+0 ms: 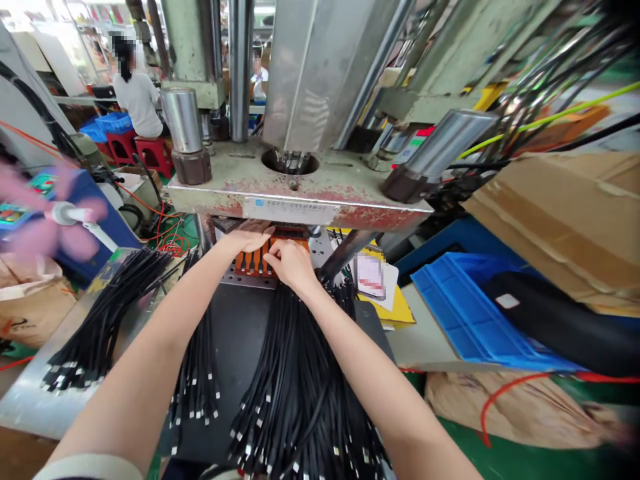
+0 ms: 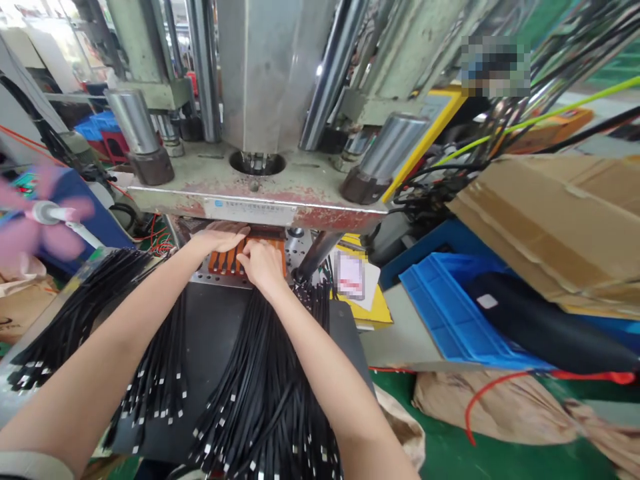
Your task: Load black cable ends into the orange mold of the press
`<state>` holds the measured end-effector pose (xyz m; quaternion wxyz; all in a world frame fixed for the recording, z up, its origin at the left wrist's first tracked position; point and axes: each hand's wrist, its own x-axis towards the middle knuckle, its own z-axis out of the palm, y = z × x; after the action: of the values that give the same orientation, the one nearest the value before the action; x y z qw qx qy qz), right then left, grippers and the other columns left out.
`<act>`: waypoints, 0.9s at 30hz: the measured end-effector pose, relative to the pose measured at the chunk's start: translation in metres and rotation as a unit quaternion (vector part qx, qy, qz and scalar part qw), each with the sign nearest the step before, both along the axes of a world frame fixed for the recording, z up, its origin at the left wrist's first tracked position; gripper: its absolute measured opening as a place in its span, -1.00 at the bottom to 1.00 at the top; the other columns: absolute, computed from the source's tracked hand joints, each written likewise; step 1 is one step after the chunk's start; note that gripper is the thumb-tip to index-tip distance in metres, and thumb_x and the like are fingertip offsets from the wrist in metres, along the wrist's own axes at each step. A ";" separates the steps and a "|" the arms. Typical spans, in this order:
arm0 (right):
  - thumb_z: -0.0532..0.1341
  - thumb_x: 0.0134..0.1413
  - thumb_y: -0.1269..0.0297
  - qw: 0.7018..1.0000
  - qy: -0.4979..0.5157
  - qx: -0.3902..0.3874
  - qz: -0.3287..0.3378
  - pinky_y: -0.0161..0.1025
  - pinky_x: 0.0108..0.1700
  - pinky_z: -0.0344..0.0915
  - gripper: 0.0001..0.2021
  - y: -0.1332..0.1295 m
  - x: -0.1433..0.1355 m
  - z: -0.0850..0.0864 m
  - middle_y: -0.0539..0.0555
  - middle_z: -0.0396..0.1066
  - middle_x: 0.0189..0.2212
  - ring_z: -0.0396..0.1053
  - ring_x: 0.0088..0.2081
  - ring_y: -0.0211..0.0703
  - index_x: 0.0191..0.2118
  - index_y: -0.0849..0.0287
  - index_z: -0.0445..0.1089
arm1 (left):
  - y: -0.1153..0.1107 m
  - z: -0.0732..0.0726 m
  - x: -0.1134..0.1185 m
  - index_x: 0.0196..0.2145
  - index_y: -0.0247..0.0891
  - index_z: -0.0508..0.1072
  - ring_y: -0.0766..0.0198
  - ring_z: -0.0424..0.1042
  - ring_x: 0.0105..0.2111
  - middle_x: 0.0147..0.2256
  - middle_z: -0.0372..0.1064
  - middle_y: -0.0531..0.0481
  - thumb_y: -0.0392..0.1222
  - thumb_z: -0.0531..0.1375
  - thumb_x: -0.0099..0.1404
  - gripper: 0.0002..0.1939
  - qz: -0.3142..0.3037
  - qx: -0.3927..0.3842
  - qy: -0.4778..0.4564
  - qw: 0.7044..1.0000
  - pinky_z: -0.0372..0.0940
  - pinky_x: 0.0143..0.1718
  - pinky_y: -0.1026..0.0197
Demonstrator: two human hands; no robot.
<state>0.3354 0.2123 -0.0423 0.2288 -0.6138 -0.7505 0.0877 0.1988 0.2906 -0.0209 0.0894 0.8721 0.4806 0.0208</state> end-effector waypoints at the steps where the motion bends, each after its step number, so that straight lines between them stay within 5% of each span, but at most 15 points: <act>1: 0.28 0.18 0.24 1.000 -0.002 0.004 -0.010 -0.16 -0.14 0.24 -0.90 0.000 -0.001 0.000 0.13 0.44 -0.31 0.41 -0.22 0.01 -0.31 0.14 0.47 | 0.004 0.000 0.003 0.27 -0.35 0.23 0.11 0.15 0.29 0.29 0.15 -0.18 -0.03 -0.21 0.51 -0.44 0.010 -0.001 -0.009 1.000 0.04 0.29 0.08; 5: 0.24 0.21 0.30 0.998 0.032 0.057 0.008 -0.19 -0.12 0.25 -0.91 -0.011 0.012 -0.001 0.14 0.42 -0.28 0.41 -0.22 -0.03 -0.21 0.18 0.44 | -0.017 -0.006 -0.010 0.31 -0.40 0.16 0.03 0.08 0.32 0.32 0.09 -0.25 0.04 -0.26 0.51 -0.38 0.015 0.006 -0.045 0.999 0.00 0.31 -0.06; 9: 0.15 0.30 0.28 0.995 -0.006 0.066 -0.069 -0.20 -0.21 0.25 -0.86 -0.066 0.049 -0.014 0.15 0.47 -0.28 0.45 -0.24 -0.01 -0.20 0.20 0.41 | -0.086 -0.025 -0.070 0.29 -0.29 0.18 0.15 0.12 0.30 0.30 0.13 -0.17 -0.02 -0.28 0.52 -0.43 -0.037 0.091 -0.115 0.988 0.04 0.32 0.04; 12: 0.17 0.30 0.16 0.980 -0.148 -0.084 -0.101 -0.20 -0.36 0.19 -0.78 -0.107 0.065 -0.026 0.20 0.51 -0.31 0.49 -0.32 0.06 -0.29 0.18 0.43 | -0.129 -0.043 -0.117 0.08 -0.36 0.39 -0.06 0.35 0.11 0.06 0.37 -0.33 0.03 -0.10 0.47 -0.51 0.161 0.161 -0.031 0.973 0.28 0.10 -0.05; 14: 0.21 0.27 0.13 0.963 -0.205 -0.162 -0.060 -0.20 -0.39 0.16 -0.76 -0.120 0.066 -0.032 0.23 0.53 -0.29 0.50 -0.33 0.08 -0.33 0.18 0.44 | -0.140 -0.053 -0.138 -0.08 -0.38 0.43 -0.16 0.43 -0.01 -0.07 0.41 -0.38 0.01 -0.02 0.43 -0.59 0.277 0.122 0.048 0.952 0.34 -0.04 -0.09; 17: 0.20 0.25 0.25 0.967 -0.166 -0.190 -0.035 -0.22 -0.38 0.15 -0.82 -0.122 0.068 -0.036 0.17 0.54 -0.35 0.51 -0.31 0.05 -0.38 0.15 0.44 | -0.133 -0.061 -0.156 -0.23 -0.33 0.43 -0.10 0.48 -0.10 -0.15 0.45 -0.30 -0.10 -0.04 0.42 -0.68 0.308 0.019 0.066 0.949 0.34 -0.11 -0.01; 22: 0.17 0.18 0.13 0.991 0.005 -0.104 -0.085 -0.22 -0.41 0.13 -0.75 -0.119 0.083 -0.030 0.00 0.44 -0.58 0.45 -0.47 -0.02 -0.49 0.05 0.31 | -0.127 -0.046 -0.154 -0.35 -0.23 0.33 0.06 0.48 -0.26 -0.32 0.44 -0.10 -0.13 0.00 0.39 -0.79 0.287 0.083 -0.026 0.954 0.28 -0.22 0.13; 27: 0.11 0.18 0.08 0.993 0.097 -0.022 -0.070 -0.21 -0.42 0.15 -0.78 -0.130 0.063 -0.007 -0.01 0.40 -0.61 0.40 -0.55 -0.05 -0.43 0.04 0.25 | -0.155 -0.001 -0.114 -0.35 -0.23 0.25 0.30 0.30 -0.50 -0.48 0.28 0.07 -0.20 0.06 0.36 -0.89 0.125 0.110 -0.224 0.960 0.16 -0.41 0.26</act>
<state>0.3985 0.0824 -0.0490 0.2924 -0.6580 -0.6780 0.1475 0.0844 0.1352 -0.0221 0.0950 0.7828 0.5478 0.2795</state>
